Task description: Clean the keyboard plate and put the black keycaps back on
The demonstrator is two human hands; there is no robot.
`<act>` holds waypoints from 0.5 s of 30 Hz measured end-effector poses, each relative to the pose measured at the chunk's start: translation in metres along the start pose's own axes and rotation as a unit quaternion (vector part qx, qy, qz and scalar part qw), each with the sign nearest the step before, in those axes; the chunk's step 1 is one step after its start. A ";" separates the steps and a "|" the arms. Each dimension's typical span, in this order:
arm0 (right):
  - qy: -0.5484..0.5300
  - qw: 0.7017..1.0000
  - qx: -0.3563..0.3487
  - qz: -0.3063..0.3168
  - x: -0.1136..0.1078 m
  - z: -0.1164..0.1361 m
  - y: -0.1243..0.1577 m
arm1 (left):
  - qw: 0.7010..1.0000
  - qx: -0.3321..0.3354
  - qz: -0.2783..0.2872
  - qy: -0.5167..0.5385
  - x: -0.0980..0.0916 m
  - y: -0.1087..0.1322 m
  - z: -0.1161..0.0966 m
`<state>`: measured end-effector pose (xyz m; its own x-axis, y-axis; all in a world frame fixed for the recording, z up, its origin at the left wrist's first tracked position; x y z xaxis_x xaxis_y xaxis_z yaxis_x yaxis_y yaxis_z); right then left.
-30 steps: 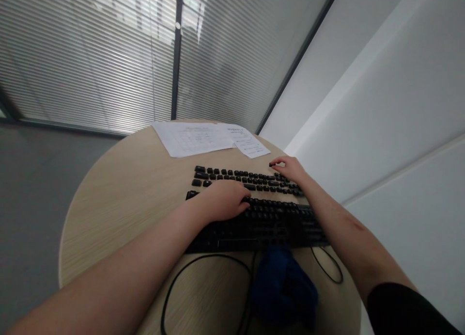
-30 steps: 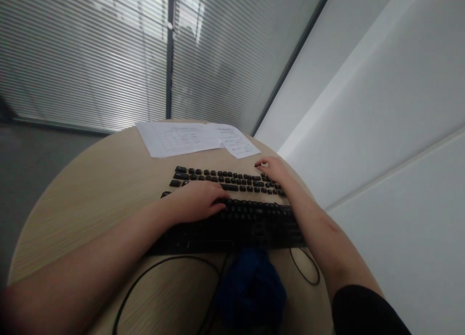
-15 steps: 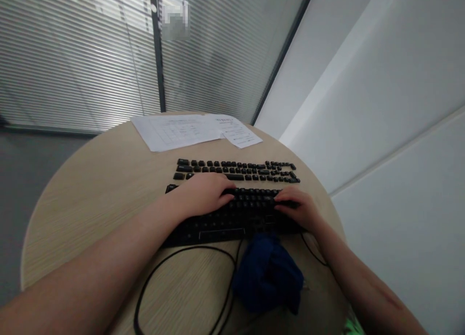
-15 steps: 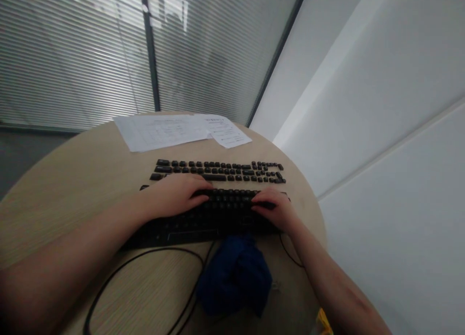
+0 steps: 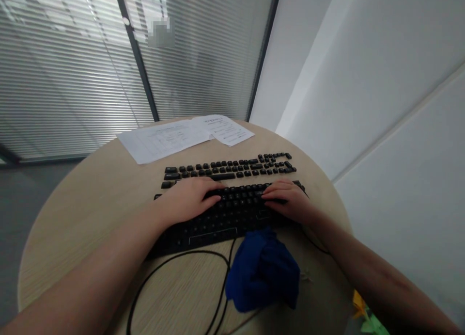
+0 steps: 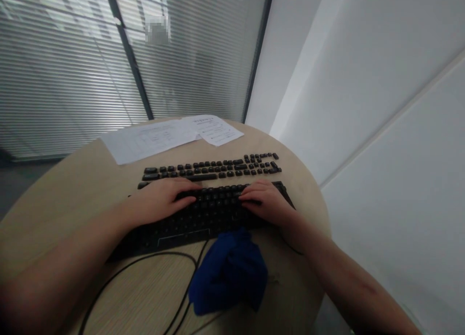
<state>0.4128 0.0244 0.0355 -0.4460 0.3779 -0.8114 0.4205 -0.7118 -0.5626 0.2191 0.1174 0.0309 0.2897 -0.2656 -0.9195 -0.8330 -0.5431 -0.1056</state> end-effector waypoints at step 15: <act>0.022 0.999 -0.018 0.032 0.004 0.003 0.001 | 1.000 0.004 0.005 -0.005 0.000 0.000 0.002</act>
Point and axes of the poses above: each hand's wrist, its own y-axis away from the middle knuckle, its own x-axis out of the palm, z = x × y, the point moved 10 cm from there along -y, towards the middle knuckle, and after that the axes turned 5 degrees about y, right-handed, at the moved point
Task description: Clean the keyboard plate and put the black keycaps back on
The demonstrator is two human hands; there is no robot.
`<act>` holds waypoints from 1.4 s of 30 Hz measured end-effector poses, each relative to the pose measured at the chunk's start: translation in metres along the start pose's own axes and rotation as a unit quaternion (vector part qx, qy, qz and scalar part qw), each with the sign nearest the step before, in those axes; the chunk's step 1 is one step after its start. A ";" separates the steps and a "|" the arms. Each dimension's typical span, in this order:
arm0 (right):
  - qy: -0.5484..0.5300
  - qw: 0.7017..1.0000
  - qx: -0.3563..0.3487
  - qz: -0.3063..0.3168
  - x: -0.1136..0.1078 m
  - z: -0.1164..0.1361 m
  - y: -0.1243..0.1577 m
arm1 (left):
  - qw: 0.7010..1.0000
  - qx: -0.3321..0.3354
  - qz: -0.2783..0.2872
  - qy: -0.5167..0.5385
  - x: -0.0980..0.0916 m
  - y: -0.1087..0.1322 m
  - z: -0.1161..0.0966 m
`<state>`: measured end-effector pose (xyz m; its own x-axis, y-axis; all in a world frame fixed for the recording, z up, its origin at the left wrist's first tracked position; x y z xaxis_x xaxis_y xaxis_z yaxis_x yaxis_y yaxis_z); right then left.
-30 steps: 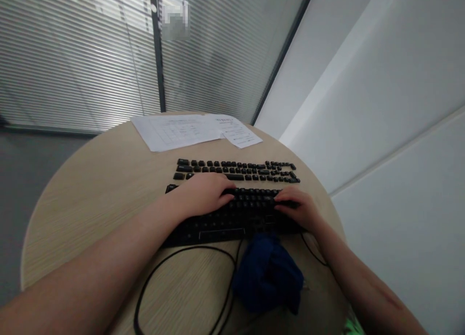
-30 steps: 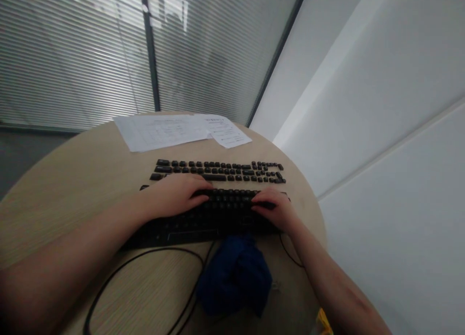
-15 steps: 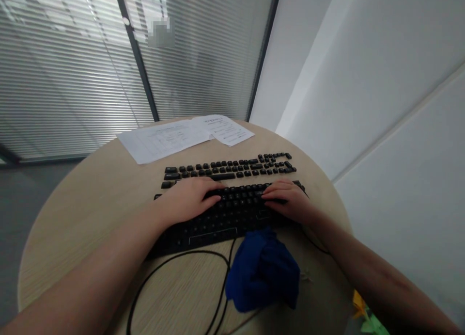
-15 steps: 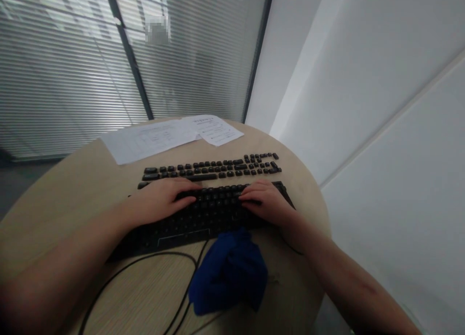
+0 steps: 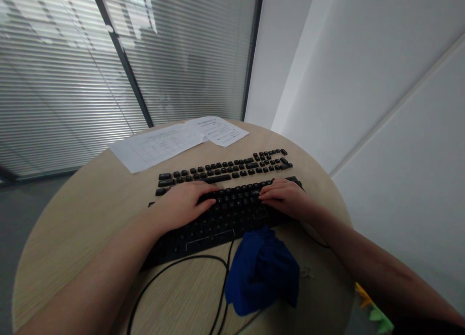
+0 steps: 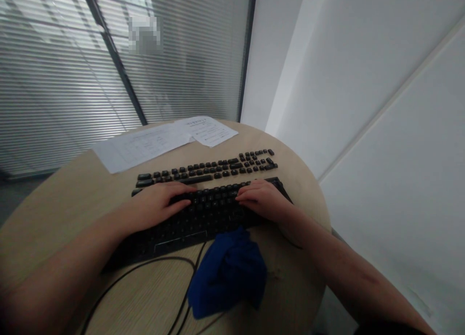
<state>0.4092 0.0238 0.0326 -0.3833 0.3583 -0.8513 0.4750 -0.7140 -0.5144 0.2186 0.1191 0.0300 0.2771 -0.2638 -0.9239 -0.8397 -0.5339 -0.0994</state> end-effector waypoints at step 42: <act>0.038 0.997 0.050 0.039 -0.007 -0.004 -0.004 | 1.000 -0.004 0.004 -0.008 0.000 -0.002 0.002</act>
Point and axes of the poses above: each hand's wrist, its own y-axis away from the middle knuckle, its own x-axis out of the palm, z = x × y, the point moved 10 cm from there along -y, towards the middle knuckle, and after that the axes turned 5 degrees about y, right-handed, at the moved point
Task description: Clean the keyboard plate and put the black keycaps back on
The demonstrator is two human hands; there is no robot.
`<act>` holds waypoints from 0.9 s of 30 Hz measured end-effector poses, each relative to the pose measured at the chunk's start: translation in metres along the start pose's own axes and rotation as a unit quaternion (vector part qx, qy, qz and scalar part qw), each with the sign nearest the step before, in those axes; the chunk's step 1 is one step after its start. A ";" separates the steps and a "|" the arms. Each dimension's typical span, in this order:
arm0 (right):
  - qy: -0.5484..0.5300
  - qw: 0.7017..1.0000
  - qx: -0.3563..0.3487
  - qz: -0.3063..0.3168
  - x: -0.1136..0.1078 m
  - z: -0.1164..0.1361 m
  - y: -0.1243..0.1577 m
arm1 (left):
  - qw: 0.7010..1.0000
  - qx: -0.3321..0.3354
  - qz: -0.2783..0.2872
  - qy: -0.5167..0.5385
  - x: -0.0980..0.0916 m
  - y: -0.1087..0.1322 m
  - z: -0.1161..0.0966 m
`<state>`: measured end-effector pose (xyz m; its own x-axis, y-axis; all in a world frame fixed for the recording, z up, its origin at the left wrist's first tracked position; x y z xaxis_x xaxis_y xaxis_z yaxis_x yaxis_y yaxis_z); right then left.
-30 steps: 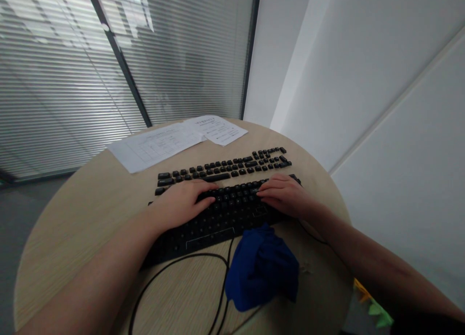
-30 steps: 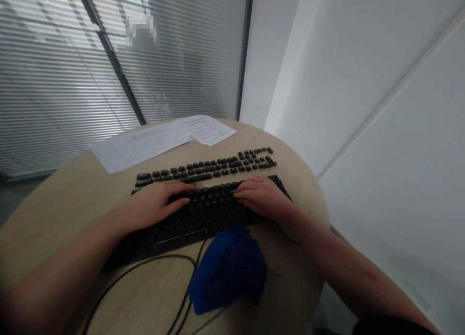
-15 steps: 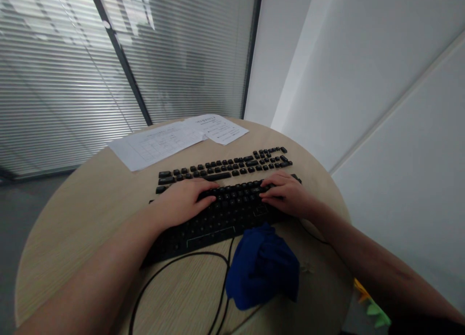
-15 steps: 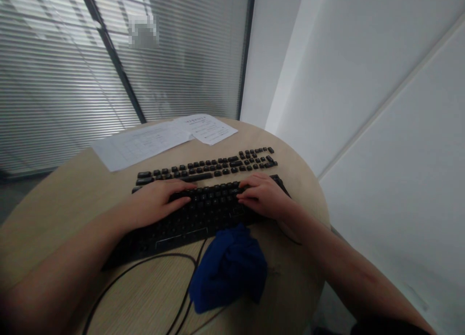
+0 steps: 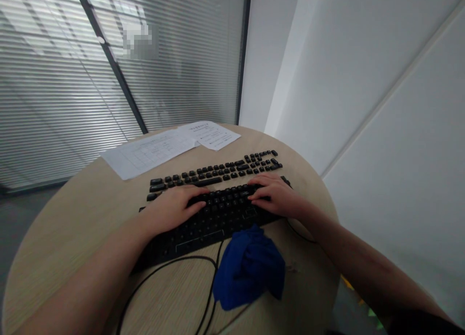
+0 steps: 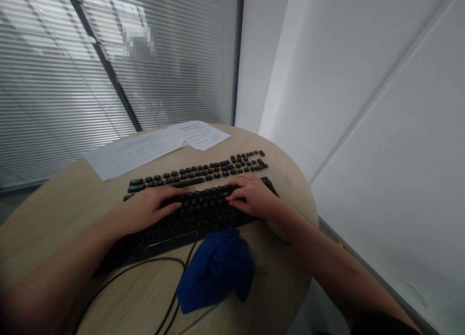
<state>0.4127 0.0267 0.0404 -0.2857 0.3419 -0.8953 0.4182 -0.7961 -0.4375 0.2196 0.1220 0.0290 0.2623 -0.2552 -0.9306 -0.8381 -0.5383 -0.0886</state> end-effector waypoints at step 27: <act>0.067 0.996 -0.048 -0.025 0.011 0.013 -0.002 | 1.000 -0.006 -0.004 -0.004 0.003 0.002 0.005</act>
Point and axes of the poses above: each hand's wrist, its own y-axis away from the middle knuckle, its own x-axis out of the palm, z = x × y, the point moved 10 cm from there along -y, towards the middle knuckle, and after that the axes turned 5 degrees about y, right-handed, at the moved point
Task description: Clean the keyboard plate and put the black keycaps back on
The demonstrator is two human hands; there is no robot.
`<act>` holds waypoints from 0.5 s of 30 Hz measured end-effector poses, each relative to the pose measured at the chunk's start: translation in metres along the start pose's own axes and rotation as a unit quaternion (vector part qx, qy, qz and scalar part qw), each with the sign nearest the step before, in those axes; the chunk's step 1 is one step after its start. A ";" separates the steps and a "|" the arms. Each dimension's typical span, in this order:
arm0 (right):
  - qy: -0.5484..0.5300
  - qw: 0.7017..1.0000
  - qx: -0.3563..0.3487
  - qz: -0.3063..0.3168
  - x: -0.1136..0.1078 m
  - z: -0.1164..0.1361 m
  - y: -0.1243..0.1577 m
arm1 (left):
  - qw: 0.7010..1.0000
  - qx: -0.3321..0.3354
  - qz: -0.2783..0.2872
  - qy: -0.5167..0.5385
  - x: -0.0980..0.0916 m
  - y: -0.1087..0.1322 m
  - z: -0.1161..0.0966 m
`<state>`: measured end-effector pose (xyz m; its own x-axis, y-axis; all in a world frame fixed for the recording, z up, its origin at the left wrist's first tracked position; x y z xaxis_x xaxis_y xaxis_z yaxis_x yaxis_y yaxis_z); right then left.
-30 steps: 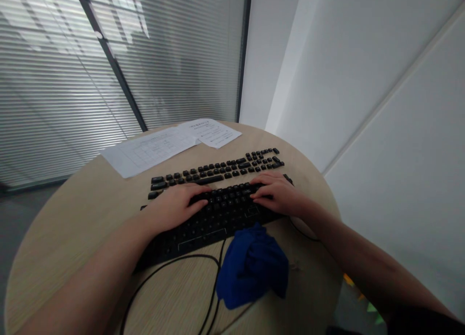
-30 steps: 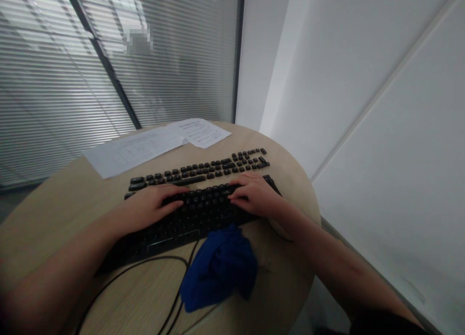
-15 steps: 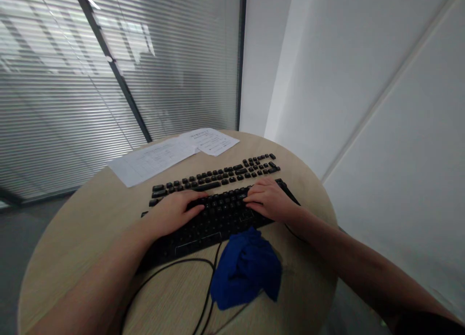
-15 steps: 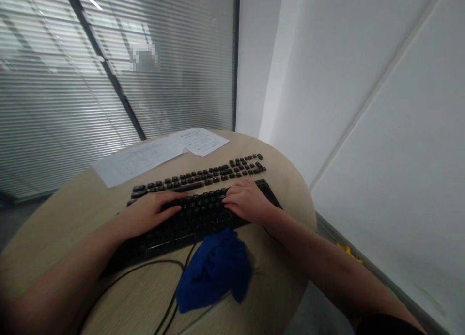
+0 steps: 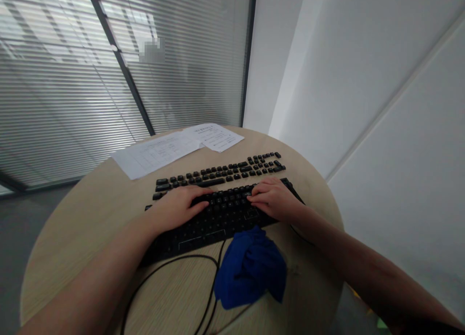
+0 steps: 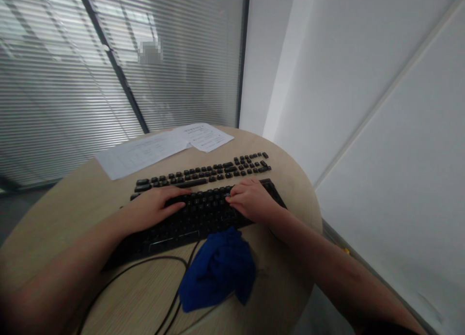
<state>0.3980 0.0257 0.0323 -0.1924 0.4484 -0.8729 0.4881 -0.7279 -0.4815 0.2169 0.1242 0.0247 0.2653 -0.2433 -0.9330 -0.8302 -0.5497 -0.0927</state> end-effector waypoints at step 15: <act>-0.050 0.998 0.009 -0.033 -0.007 -0.005 0.004 | 1.000 -0.005 -0.001 0.012 -0.003 0.000 -0.005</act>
<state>0.4055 0.0221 0.0371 -0.3078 0.4419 -0.8426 0.4559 -0.7088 -0.5383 0.2189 0.1213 0.0289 0.2790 -0.2600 -0.9244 -0.8243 -0.5586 -0.0917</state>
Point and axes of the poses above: each hand's wrist, its own y-axis away from the middle knuckle, its own x-axis out of the palm, z = x × y, the point moved 10 cm from there along -y, towards the middle knuckle, and after that the axes turned 5 degrees about y, right-handed, at the moved point
